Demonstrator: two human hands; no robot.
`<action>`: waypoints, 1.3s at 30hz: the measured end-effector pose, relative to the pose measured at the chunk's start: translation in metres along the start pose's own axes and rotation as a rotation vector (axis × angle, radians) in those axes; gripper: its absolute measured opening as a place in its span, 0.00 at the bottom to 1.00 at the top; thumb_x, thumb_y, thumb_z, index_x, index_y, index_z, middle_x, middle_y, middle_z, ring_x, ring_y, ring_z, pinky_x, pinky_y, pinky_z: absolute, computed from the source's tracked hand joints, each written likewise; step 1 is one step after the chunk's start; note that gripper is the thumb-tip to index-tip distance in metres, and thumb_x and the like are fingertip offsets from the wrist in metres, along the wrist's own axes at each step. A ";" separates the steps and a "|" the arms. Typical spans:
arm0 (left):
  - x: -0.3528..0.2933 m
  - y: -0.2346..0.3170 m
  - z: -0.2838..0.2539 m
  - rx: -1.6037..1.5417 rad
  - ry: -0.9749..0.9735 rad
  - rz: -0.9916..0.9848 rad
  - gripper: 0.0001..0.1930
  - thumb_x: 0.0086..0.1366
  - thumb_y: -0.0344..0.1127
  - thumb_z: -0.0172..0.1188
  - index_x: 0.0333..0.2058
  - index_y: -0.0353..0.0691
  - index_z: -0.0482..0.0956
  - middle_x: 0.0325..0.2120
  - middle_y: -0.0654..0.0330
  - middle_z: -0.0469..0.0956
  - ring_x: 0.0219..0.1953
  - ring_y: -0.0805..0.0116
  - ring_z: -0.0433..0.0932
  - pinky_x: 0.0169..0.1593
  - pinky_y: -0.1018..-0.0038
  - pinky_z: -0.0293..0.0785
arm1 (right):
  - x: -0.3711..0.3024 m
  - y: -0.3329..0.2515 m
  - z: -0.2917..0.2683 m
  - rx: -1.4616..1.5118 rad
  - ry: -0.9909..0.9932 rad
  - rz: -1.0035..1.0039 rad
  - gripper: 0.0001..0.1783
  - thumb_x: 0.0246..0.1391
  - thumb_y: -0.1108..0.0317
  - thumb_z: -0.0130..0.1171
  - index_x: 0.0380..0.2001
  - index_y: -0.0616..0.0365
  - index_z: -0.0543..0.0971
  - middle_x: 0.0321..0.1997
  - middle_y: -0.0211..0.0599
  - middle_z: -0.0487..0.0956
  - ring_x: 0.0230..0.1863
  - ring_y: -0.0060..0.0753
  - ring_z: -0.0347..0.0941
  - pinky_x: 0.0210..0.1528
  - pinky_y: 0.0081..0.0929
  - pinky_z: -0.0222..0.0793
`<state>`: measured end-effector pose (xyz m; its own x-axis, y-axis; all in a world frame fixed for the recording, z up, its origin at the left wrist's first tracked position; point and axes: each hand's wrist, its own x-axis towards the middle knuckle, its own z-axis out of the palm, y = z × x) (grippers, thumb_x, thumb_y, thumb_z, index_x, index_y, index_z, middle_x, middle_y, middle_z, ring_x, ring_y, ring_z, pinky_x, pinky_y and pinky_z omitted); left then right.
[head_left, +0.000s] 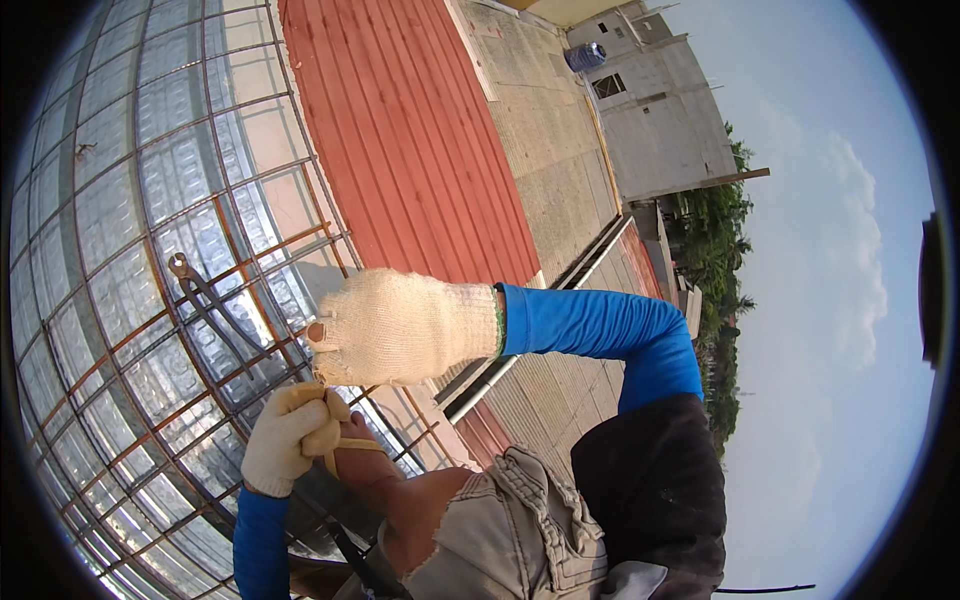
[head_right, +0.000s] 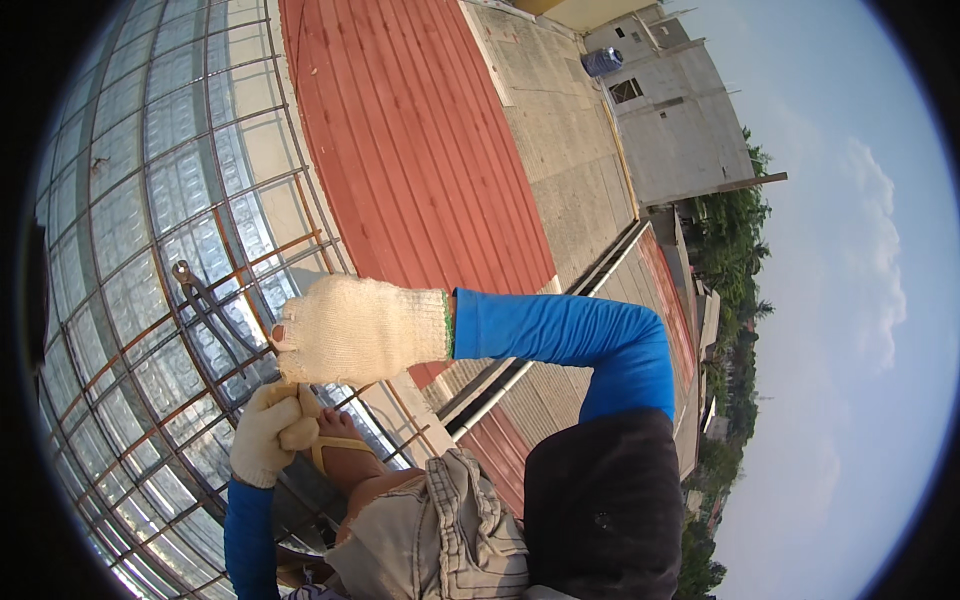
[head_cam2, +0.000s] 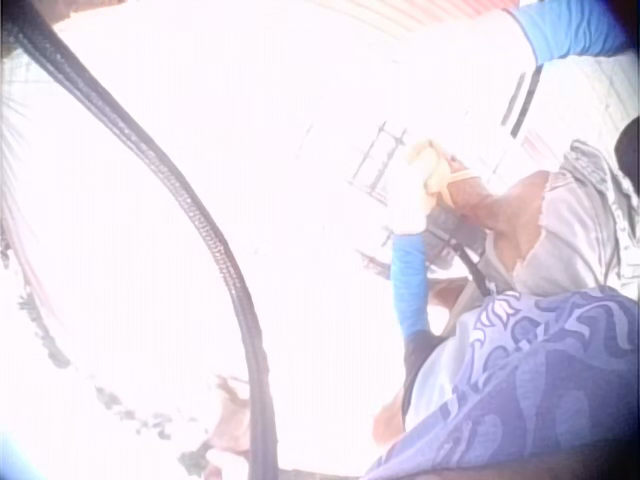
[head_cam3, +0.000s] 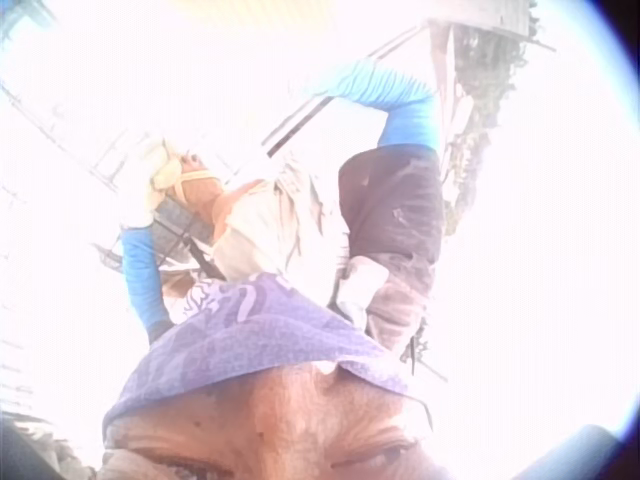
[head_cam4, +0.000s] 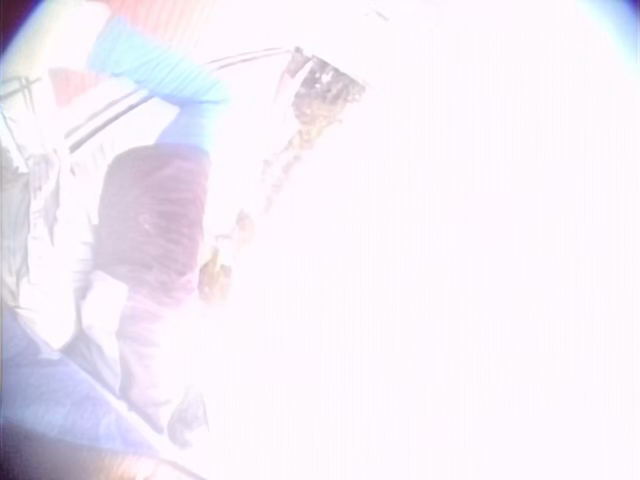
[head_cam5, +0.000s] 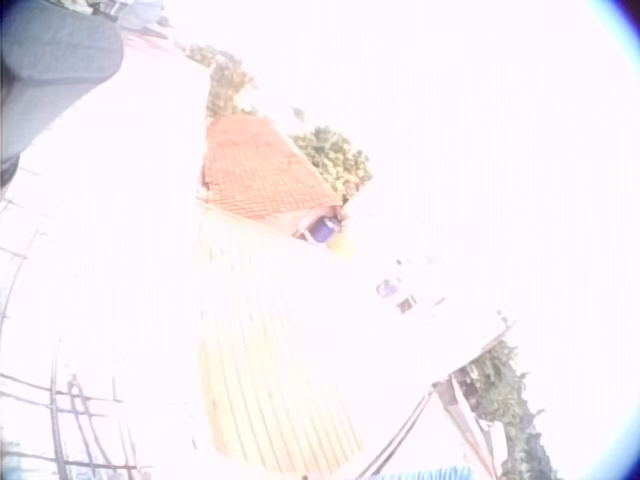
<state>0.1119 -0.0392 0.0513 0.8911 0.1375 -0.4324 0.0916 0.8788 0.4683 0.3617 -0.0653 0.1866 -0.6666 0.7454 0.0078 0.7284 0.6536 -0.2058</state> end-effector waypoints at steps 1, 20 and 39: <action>-0.002 0.010 0.009 0.122 0.074 0.015 0.12 0.72 0.34 0.59 0.42 0.28 0.83 0.17 0.67 0.70 0.17 0.76 0.66 0.24 0.77 0.59 | -0.001 0.000 0.003 0.052 0.010 0.066 0.16 0.48 0.56 0.70 0.38 0.50 0.82 0.42 0.31 0.81 0.42 0.36 0.82 0.37 0.37 0.81; 0.000 0.021 -0.019 1.789 0.429 0.914 0.19 0.50 0.35 0.71 0.42 0.37 0.85 0.35 0.53 0.83 0.37 0.49 0.80 0.44 0.55 0.75 | -0.026 -0.032 0.031 1.724 -0.108 1.238 0.17 0.67 0.53 0.61 0.32 0.56 0.79 0.22 0.20 0.68 0.21 0.13 0.60 0.20 0.17 0.57; 0.004 0.011 -0.017 -0.072 0.188 -0.020 0.19 0.71 0.35 0.66 0.56 0.31 0.81 0.46 0.53 0.84 0.41 0.69 0.84 0.44 0.76 0.82 | -0.005 0.007 0.015 -0.161 -0.086 0.144 0.26 0.47 0.64 0.73 0.53 0.44 0.84 0.45 0.34 0.83 0.39 0.43 0.83 0.37 0.40 0.80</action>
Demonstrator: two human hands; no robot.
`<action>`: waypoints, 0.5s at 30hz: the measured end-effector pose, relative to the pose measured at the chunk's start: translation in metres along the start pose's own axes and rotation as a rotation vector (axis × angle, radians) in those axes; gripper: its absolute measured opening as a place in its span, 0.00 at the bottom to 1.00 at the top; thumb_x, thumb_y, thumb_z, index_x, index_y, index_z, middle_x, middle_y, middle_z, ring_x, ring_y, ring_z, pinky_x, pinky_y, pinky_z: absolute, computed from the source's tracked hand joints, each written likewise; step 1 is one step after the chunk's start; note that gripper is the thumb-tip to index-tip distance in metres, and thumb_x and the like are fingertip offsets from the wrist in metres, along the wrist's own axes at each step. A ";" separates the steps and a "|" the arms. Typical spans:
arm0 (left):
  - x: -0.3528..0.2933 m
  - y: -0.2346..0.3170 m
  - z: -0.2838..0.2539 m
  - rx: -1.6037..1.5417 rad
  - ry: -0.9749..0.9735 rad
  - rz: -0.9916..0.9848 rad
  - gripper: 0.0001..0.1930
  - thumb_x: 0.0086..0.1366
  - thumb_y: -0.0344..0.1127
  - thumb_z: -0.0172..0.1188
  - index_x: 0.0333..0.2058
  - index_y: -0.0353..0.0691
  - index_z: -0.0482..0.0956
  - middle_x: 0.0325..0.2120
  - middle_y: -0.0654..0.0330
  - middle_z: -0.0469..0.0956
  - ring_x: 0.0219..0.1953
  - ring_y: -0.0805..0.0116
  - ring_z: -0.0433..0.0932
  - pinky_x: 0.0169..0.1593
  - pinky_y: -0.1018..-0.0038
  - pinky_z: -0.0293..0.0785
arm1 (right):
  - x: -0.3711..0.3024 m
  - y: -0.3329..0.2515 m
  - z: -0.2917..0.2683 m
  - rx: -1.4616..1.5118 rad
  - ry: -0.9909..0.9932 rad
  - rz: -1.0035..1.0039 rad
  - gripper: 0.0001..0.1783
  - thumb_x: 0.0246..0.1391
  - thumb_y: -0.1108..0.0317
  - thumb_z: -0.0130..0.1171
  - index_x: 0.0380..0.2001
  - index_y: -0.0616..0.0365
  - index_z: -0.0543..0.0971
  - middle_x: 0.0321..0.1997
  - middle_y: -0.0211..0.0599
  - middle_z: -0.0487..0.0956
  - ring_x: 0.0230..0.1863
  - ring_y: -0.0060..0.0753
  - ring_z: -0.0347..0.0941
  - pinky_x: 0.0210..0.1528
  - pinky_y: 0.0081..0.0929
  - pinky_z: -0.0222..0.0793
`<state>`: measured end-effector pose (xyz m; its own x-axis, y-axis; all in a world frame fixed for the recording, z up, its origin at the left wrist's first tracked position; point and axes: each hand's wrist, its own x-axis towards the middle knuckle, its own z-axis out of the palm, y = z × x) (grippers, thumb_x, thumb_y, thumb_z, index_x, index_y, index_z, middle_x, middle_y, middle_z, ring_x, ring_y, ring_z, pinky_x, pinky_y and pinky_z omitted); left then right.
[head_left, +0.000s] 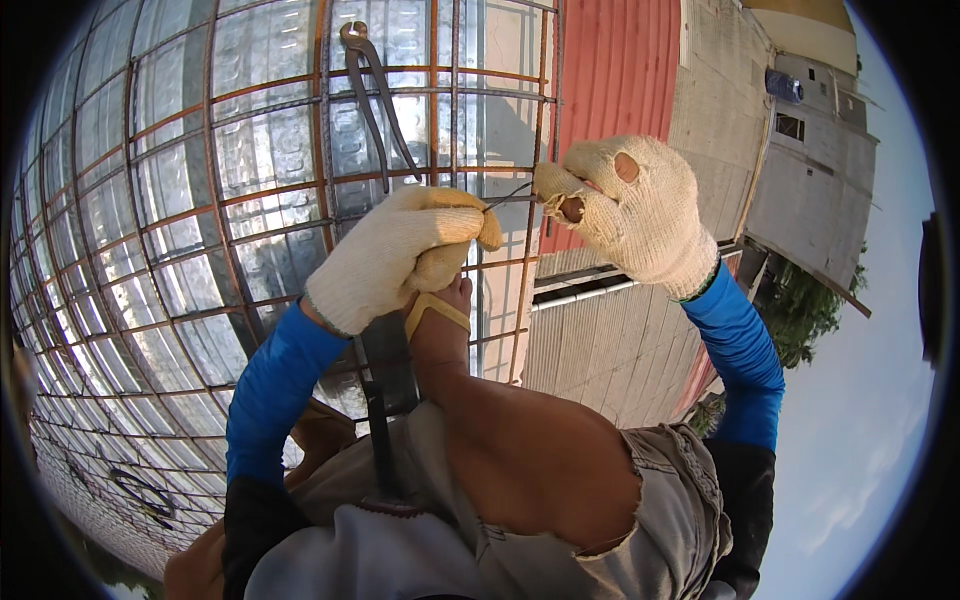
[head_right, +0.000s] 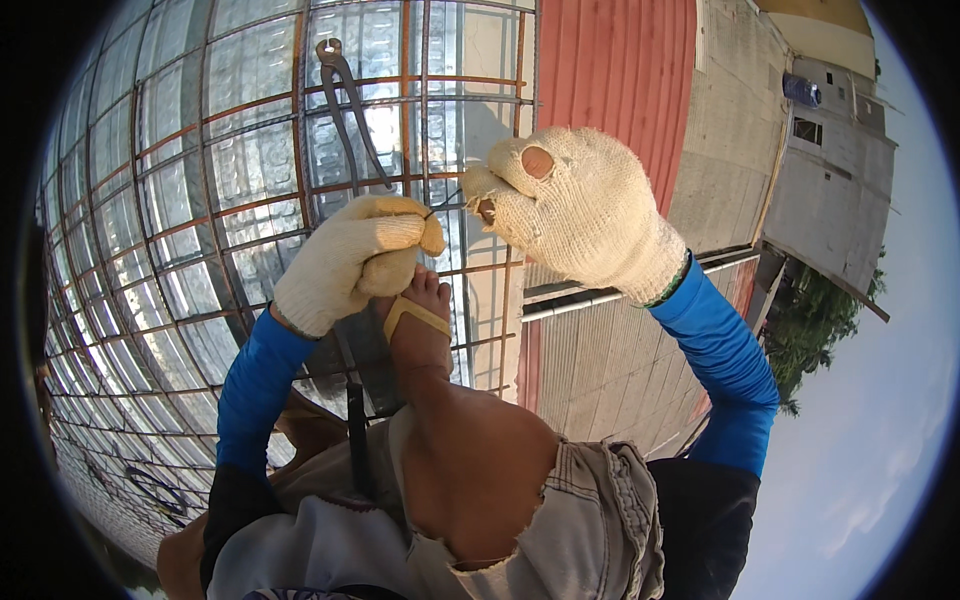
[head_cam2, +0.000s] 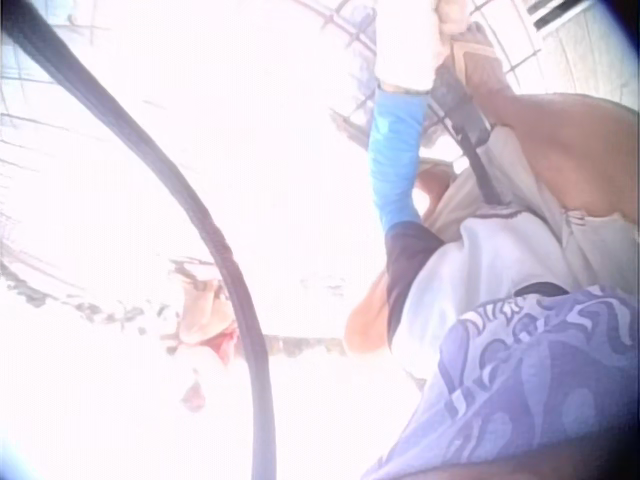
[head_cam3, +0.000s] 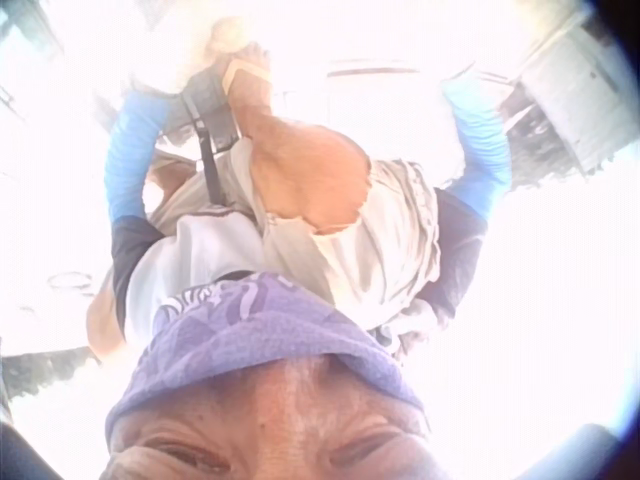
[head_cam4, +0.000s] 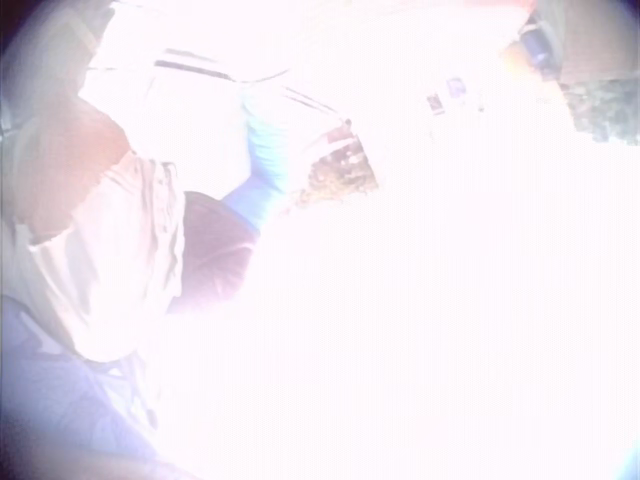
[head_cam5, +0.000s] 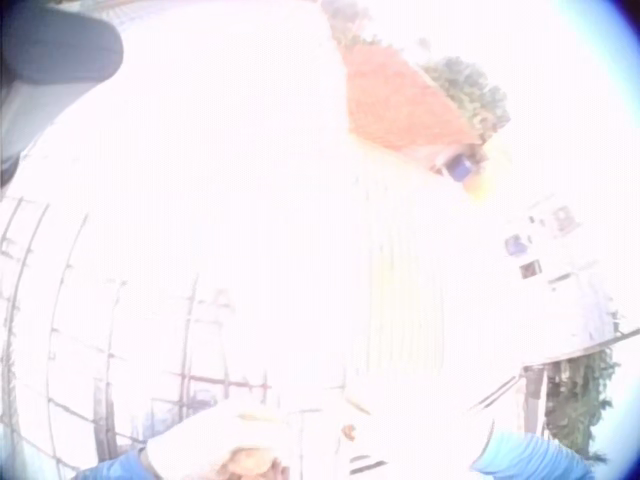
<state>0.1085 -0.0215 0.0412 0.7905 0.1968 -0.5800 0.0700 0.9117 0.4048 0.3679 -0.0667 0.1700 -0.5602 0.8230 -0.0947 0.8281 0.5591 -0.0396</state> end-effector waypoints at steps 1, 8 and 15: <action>-0.001 0.000 0.001 -0.036 -0.014 -0.027 0.19 0.70 0.36 0.67 0.55 0.30 0.81 0.44 0.53 0.85 0.39 0.70 0.84 0.42 0.76 0.81 | -0.004 0.007 0.003 0.006 0.004 -0.023 0.25 0.47 0.64 0.73 0.52 0.44 0.83 0.45 0.34 0.83 0.39 0.43 0.83 0.36 0.40 0.80; -0.007 0.014 0.009 0.090 -0.231 0.125 0.18 0.73 0.41 0.63 0.45 0.26 0.85 0.20 0.68 0.72 0.19 0.83 0.64 0.23 0.83 0.56 | 0.002 0.011 0.037 0.093 0.125 -0.004 0.14 0.55 0.58 0.69 0.43 0.47 0.83 0.38 0.34 0.80 0.36 0.41 0.81 0.31 0.37 0.78; -0.006 0.017 0.011 0.225 -0.193 0.185 0.17 0.75 0.38 0.58 0.47 0.27 0.85 0.19 0.68 0.72 0.19 0.83 0.64 0.23 0.82 0.58 | -0.009 -0.006 0.047 0.060 0.002 0.102 0.16 0.55 0.61 0.73 0.45 0.48 0.81 0.40 0.34 0.80 0.37 0.43 0.81 0.33 0.38 0.79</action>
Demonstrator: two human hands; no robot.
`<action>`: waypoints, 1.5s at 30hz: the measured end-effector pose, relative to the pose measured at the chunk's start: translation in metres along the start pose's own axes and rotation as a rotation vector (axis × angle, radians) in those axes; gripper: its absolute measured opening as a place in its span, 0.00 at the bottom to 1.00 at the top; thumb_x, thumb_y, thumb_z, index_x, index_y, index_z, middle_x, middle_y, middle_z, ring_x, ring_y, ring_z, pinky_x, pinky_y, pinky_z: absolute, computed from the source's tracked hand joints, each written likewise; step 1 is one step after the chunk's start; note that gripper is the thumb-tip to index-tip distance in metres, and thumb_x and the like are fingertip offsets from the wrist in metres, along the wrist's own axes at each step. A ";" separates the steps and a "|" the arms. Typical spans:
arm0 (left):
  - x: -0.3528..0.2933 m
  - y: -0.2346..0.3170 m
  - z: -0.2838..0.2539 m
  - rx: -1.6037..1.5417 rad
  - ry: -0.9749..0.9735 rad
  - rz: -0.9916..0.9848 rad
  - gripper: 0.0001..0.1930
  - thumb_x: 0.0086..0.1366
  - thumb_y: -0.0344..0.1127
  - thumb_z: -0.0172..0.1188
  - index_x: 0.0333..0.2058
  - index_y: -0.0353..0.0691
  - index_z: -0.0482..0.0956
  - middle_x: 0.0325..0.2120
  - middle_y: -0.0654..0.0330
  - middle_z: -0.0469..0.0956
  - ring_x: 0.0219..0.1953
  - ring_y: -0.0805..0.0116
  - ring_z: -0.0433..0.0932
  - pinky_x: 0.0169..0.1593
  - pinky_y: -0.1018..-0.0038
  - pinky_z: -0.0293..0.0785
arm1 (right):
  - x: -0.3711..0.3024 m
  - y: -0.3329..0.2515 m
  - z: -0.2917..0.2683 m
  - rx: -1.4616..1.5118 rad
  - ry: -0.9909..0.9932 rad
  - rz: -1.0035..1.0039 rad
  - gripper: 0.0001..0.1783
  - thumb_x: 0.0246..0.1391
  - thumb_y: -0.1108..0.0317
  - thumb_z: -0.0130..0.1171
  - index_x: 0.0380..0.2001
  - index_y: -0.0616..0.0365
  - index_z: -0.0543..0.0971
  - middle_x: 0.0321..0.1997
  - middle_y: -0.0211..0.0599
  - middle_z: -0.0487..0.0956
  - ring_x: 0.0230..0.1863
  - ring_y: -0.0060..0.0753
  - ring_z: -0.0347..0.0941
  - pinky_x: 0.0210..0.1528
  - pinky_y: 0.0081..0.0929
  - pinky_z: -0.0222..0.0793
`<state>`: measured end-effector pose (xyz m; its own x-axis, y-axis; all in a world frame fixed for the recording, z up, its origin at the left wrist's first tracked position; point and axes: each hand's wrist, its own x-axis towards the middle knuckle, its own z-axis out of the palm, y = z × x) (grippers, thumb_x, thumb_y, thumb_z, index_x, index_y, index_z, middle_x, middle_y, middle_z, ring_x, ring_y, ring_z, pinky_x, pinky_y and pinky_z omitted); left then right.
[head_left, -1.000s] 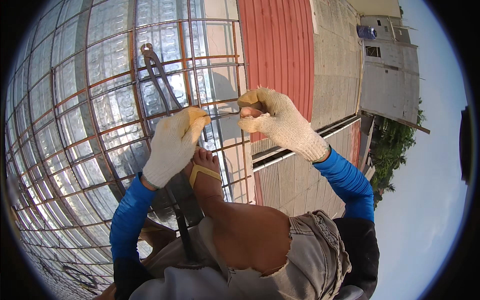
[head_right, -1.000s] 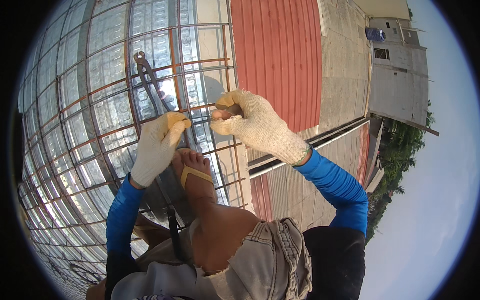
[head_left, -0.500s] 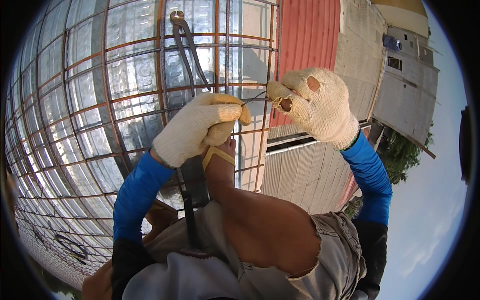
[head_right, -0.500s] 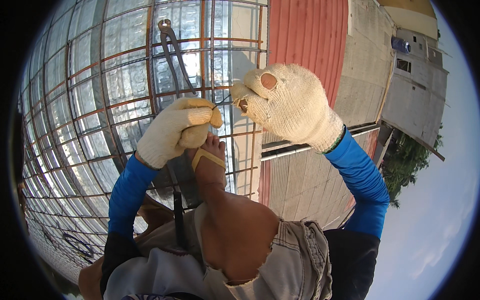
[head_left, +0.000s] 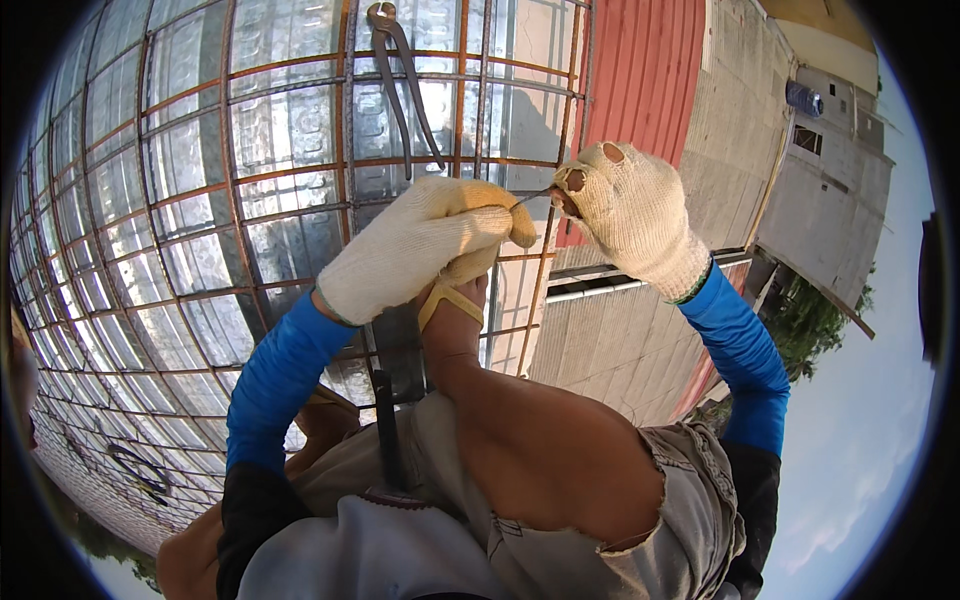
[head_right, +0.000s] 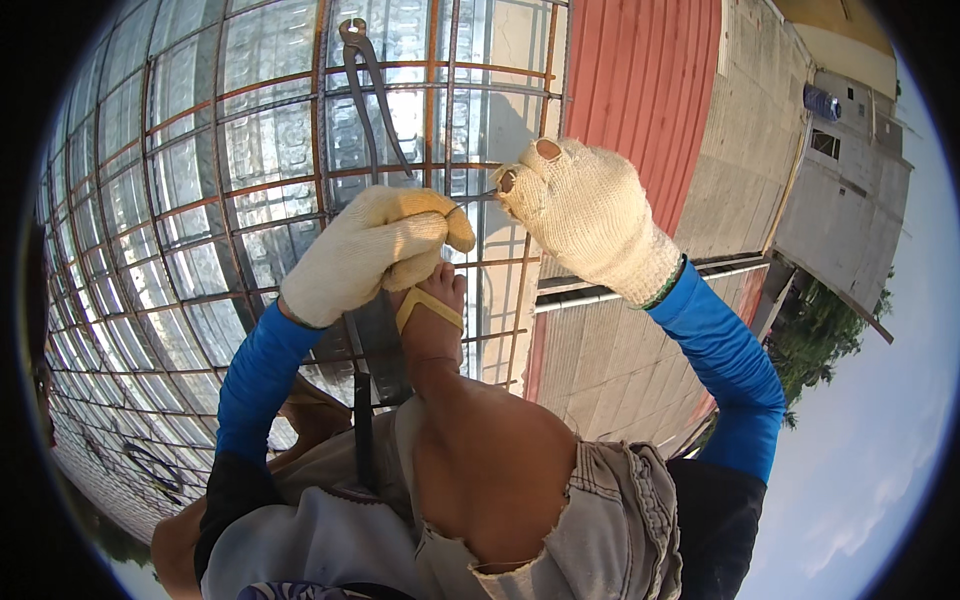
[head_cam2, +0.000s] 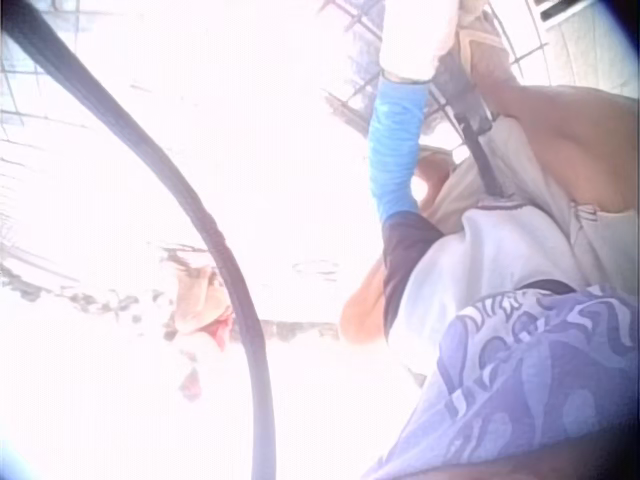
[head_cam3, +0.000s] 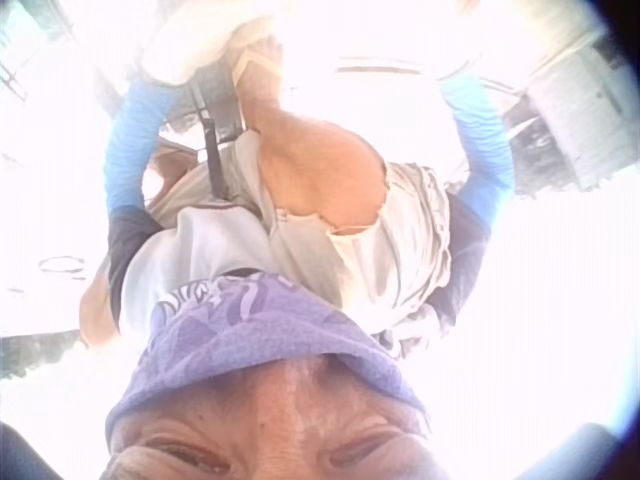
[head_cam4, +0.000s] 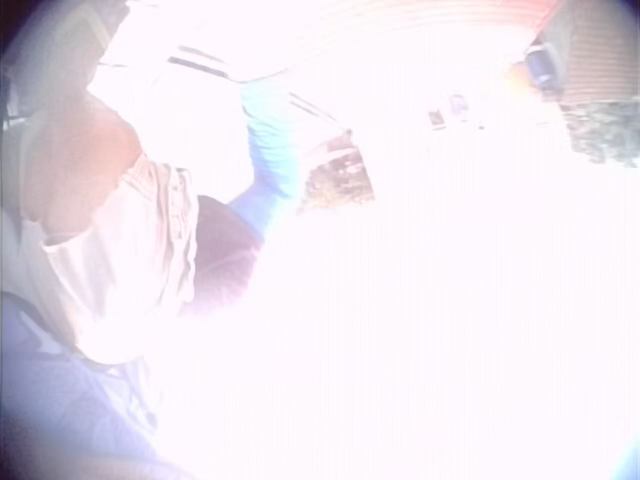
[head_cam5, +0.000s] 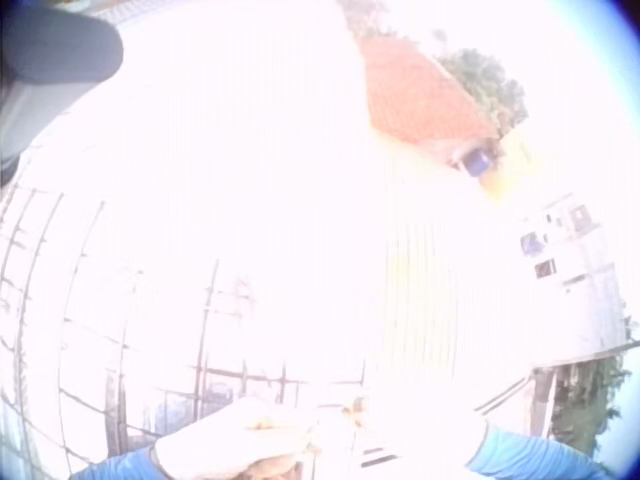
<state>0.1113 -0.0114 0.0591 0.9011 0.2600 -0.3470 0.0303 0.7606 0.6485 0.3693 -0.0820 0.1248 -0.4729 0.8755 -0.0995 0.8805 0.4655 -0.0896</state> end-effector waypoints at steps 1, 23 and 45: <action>0.000 0.001 0.000 0.118 0.030 0.042 0.17 0.77 0.38 0.56 0.48 0.27 0.85 0.20 0.67 0.74 0.20 0.82 0.66 0.25 0.81 0.61 | -0.001 0.001 -0.001 0.004 0.005 -0.007 0.15 0.55 0.63 0.70 0.45 0.49 0.81 0.40 0.35 0.80 0.37 0.42 0.81 0.31 0.38 0.79; 0.019 0.031 0.000 0.855 0.091 -0.010 0.15 0.62 0.36 0.68 0.47 0.40 0.90 0.39 0.52 0.87 0.43 0.52 0.84 0.48 0.59 0.79 | -0.007 0.010 -0.009 0.011 -0.011 0.011 0.12 0.54 0.61 0.67 0.40 0.50 0.81 0.40 0.31 0.80 0.40 0.37 0.84 0.36 0.35 0.83; 0.021 -0.036 -0.004 1.354 0.251 0.530 0.06 0.64 0.34 0.67 0.35 0.38 0.86 0.28 0.53 0.83 0.35 0.49 0.82 0.43 0.56 0.76 | -0.022 -0.044 -0.005 1.055 -0.076 0.861 0.24 0.60 0.57 0.74 0.52 0.61 0.81 0.33 0.34 0.81 0.34 0.29 0.81 0.36 0.30 0.78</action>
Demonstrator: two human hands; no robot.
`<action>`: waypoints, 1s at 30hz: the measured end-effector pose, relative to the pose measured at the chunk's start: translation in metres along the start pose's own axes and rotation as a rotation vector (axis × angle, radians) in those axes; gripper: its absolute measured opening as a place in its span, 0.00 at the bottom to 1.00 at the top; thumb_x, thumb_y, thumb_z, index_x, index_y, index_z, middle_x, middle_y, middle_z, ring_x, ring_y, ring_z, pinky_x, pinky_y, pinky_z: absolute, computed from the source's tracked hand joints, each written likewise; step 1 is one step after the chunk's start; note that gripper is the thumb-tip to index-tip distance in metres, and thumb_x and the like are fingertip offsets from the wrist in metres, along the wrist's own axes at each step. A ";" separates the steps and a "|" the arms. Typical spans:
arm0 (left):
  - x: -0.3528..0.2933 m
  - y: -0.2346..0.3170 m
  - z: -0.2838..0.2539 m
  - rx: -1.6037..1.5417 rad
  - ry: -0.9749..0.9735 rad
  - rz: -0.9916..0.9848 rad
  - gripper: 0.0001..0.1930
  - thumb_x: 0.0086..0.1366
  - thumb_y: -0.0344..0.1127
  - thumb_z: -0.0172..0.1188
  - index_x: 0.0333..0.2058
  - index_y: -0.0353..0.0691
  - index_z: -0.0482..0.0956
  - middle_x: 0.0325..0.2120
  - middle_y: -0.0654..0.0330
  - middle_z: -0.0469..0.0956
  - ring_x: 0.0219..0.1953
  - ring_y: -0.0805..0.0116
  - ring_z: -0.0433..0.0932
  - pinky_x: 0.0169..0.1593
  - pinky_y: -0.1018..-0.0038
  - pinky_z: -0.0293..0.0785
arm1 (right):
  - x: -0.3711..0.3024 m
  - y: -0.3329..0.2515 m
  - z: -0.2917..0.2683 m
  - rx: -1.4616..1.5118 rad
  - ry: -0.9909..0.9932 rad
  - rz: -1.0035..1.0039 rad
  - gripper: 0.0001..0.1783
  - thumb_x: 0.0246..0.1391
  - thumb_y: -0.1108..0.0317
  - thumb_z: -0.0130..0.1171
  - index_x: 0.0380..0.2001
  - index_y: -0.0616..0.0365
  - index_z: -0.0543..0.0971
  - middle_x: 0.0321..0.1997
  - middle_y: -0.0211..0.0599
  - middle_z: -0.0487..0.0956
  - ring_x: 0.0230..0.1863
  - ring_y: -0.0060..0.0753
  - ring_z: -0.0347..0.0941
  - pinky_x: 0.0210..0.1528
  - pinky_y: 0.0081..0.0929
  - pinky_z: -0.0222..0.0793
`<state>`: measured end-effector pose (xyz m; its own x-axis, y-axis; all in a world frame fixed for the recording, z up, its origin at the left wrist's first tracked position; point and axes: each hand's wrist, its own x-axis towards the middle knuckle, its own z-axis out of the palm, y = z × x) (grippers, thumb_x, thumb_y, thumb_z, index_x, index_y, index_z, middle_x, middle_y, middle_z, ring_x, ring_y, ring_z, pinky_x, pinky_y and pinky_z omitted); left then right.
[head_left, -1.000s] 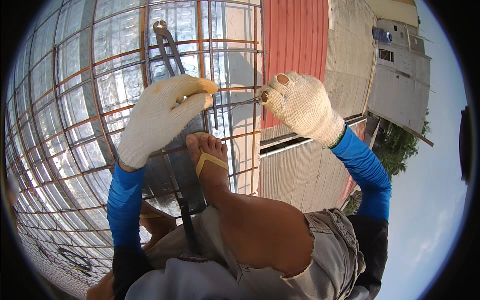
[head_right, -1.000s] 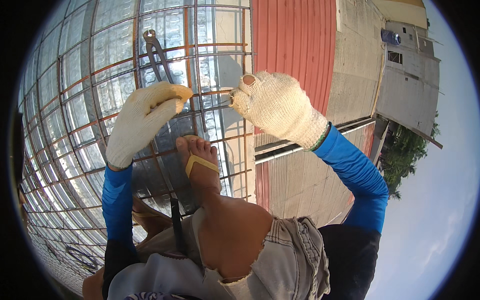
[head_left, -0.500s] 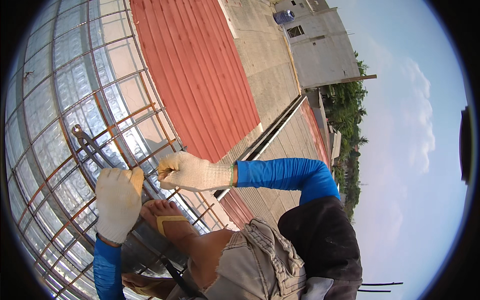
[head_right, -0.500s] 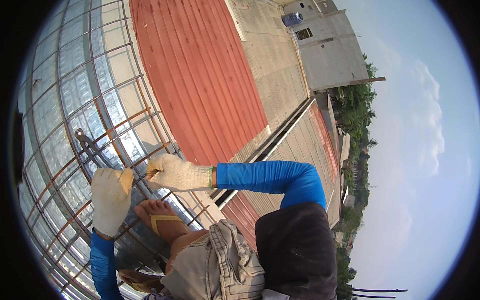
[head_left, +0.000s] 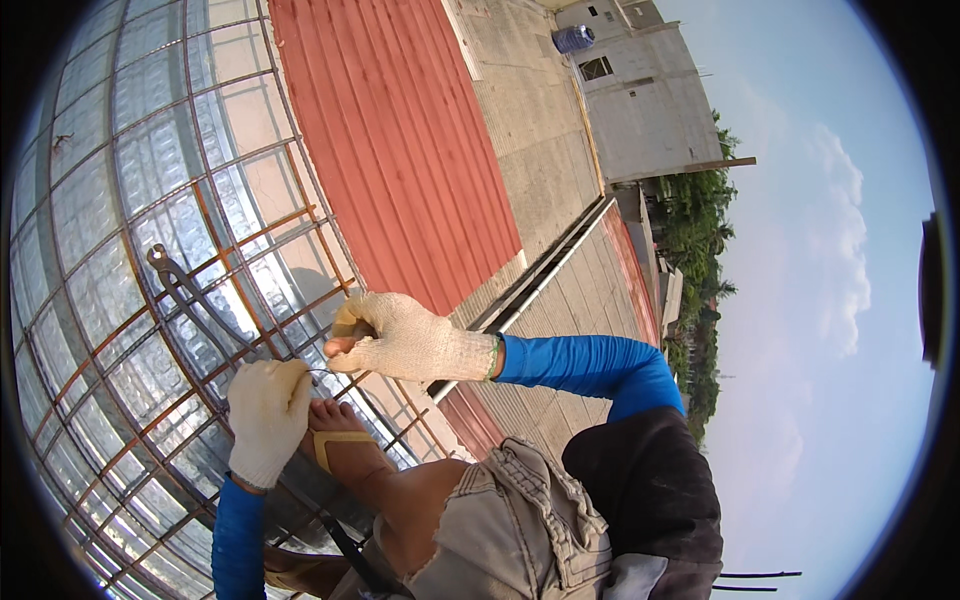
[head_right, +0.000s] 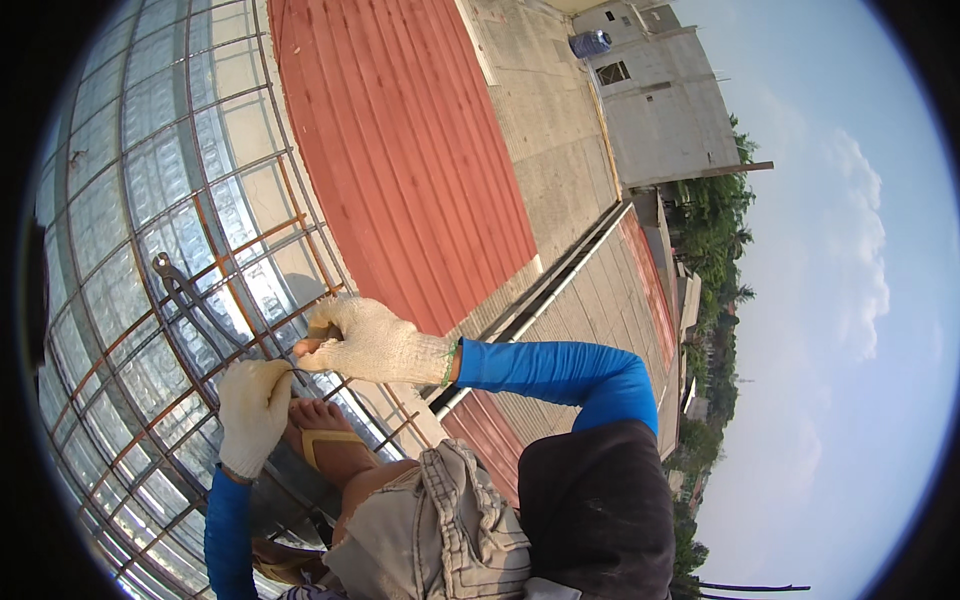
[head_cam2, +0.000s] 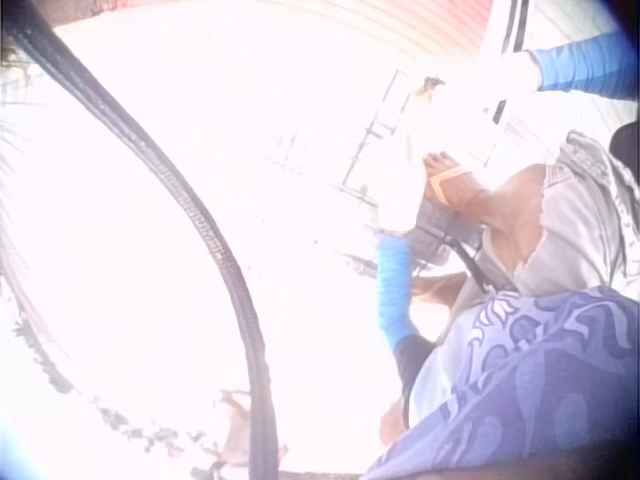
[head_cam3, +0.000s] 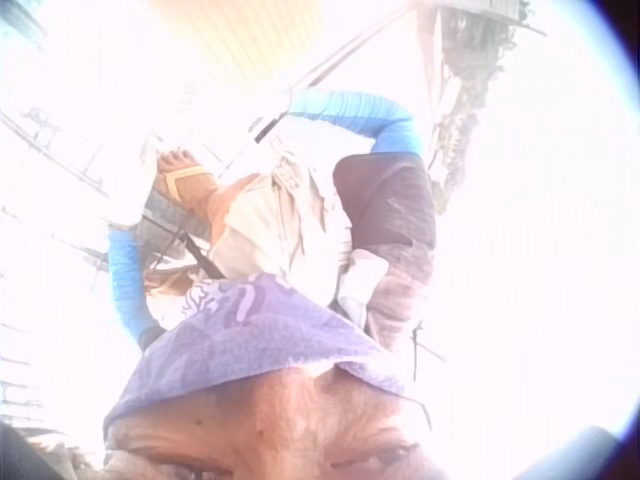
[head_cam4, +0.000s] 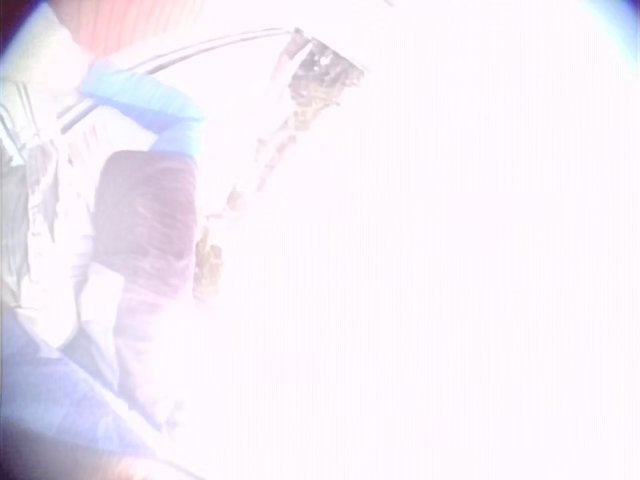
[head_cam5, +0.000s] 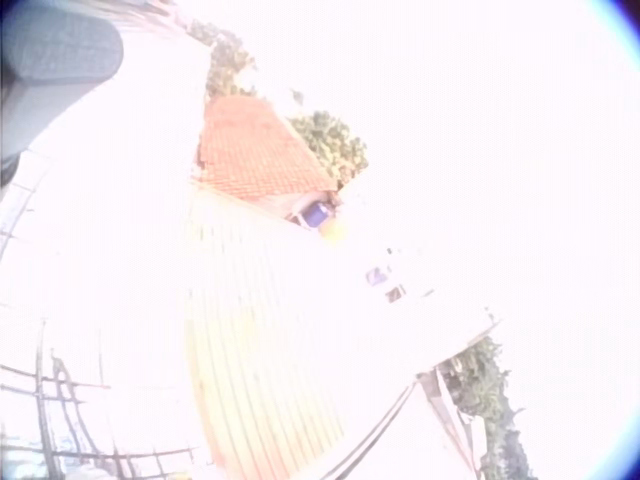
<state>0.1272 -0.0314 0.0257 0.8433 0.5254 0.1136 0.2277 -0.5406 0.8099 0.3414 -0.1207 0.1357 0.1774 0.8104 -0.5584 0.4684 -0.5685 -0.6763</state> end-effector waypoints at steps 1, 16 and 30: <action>-0.004 -0.003 0.005 -0.102 0.026 -0.076 0.07 0.64 0.34 0.67 0.36 0.36 0.87 0.29 0.52 0.84 0.35 0.49 0.84 0.43 0.57 0.77 | -0.003 0.001 -0.007 -0.142 0.035 -0.119 0.25 0.58 0.57 0.76 0.52 0.60 0.81 0.36 0.36 0.82 0.37 0.33 0.82 0.38 0.31 0.79; 0.002 0.036 -0.003 -0.205 0.087 -0.003 0.06 0.62 0.30 0.71 0.37 0.36 0.89 0.32 0.52 0.86 0.35 0.52 0.85 0.39 0.61 0.78 | 0.013 0.005 -0.013 0.251 -0.090 0.157 0.14 0.64 0.60 0.70 0.39 0.63 0.86 0.25 0.30 0.80 0.26 0.21 0.77 0.28 0.25 0.74; 0.003 0.037 -0.021 -0.559 -0.102 -0.254 0.10 0.68 0.34 0.67 0.40 0.32 0.88 0.33 0.49 0.87 0.34 0.54 0.88 0.40 0.65 0.82 | 0.011 0.010 -0.025 -0.439 0.143 -0.729 0.14 0.58 0.63 0.74 0.42 0.58 0.85 0.37 0.40 0.82 0.36 0.44 0.82 0.35 0.39 0.80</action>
<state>0.1282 -0.0356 0.0683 0.8449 0.5120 -0.1553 0.1612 0.0331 0.9864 0.3693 -0.1142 0.1349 -0.2044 0.9785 0.0291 0.7946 0.1832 -0.5788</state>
